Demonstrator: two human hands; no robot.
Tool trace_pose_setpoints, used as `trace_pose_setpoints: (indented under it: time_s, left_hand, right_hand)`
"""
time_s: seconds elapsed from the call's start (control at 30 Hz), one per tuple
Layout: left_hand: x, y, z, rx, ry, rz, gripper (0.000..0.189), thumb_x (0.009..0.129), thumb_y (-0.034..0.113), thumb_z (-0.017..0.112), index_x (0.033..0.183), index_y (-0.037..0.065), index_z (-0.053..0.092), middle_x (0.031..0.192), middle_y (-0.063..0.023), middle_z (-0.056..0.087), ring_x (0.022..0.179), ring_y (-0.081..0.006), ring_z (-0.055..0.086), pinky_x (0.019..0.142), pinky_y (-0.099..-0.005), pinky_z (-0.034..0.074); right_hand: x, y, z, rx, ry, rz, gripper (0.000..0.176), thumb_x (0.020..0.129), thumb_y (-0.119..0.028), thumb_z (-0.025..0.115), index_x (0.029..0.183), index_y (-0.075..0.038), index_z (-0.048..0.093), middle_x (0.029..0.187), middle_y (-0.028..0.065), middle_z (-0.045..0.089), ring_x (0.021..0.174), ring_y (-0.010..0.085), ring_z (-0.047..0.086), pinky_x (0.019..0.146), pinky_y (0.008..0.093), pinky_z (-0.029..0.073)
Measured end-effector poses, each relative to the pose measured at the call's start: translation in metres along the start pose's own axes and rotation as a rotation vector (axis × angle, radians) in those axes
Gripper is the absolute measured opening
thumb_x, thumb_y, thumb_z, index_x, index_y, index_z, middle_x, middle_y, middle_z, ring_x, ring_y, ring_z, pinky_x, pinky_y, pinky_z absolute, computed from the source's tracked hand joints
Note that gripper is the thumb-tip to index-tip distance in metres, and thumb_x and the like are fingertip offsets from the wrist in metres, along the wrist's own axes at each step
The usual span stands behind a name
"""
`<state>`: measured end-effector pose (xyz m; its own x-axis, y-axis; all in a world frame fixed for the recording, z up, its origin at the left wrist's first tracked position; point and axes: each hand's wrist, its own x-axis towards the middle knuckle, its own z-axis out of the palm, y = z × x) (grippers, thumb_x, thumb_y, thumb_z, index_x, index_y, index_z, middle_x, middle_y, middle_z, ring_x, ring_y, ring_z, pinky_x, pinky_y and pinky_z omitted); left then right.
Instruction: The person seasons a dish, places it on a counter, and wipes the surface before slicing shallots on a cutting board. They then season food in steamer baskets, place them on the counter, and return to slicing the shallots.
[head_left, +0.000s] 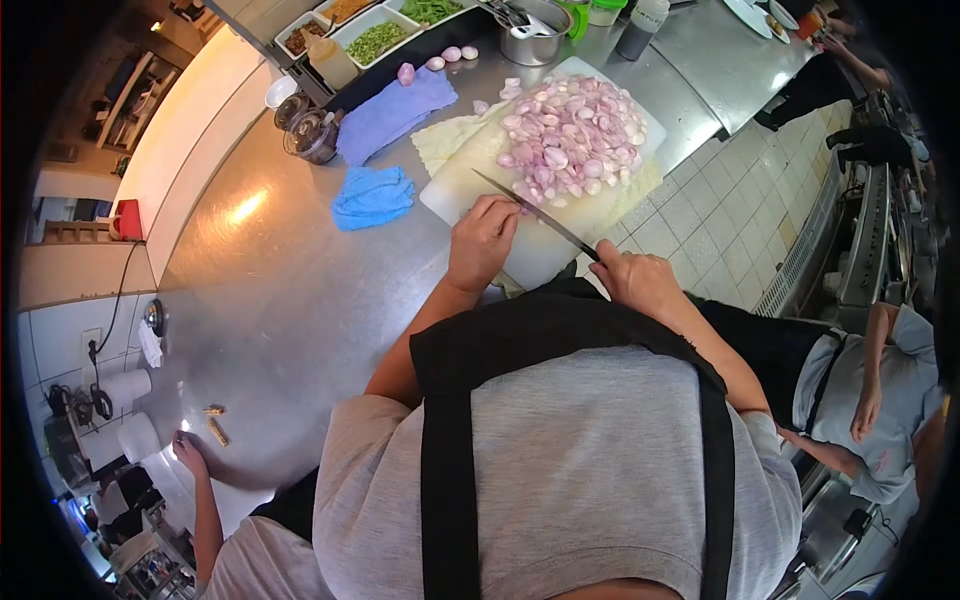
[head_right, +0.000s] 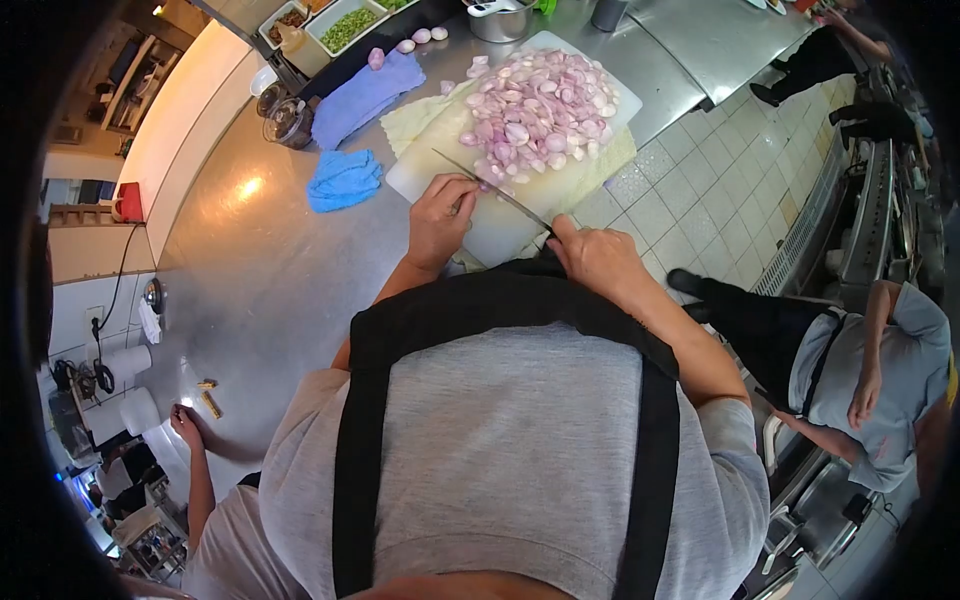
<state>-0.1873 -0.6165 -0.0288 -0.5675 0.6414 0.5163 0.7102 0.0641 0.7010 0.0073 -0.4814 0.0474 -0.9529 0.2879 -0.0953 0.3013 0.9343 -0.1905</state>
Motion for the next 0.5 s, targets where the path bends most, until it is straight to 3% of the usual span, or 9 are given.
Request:
trace_pose_setpoints:
  time_s: [0.1,0.5]
  left_hand:
    - [-0.0008,-0.0018,0.0008,-0.020,0.001,-0.012,0.007,0.079,0.004,0.067,0.086,0.006,0.065,0.090,-0.0070,0.064,0.076,-0.0264,0.064,0.067,-0.0350,0.053]
    - [0.0008,-0.0011,0.0000,-0.010,-0.004,-0.007,0.008,0.078,0.004,0.067,0.085,0.006,0.065,0.091,-0.0069,0.065,0.077,-0.0257,0.065,0.067,-0.0338,0.052]
  right_hand:
    - [-0.0050,-0.0022,-0.0067,0.008,-0.004,0.029,0.023,0.090,-0.028,0.060,0.093,-0.009,0.046,0.061,0.0132,0.062,0.057,0.0333,0.063,0.051,0.0454,0.049]
    - [-0.0061,0.0052,-0.0029,-0.064,-0.019,-0.026,0.024,0.092,-0.030,0.056,0.092,-0.009,0.046,0.056,0.0108,0.061,0.052,0.0310,0.063,0.045,0.0429,0.049]
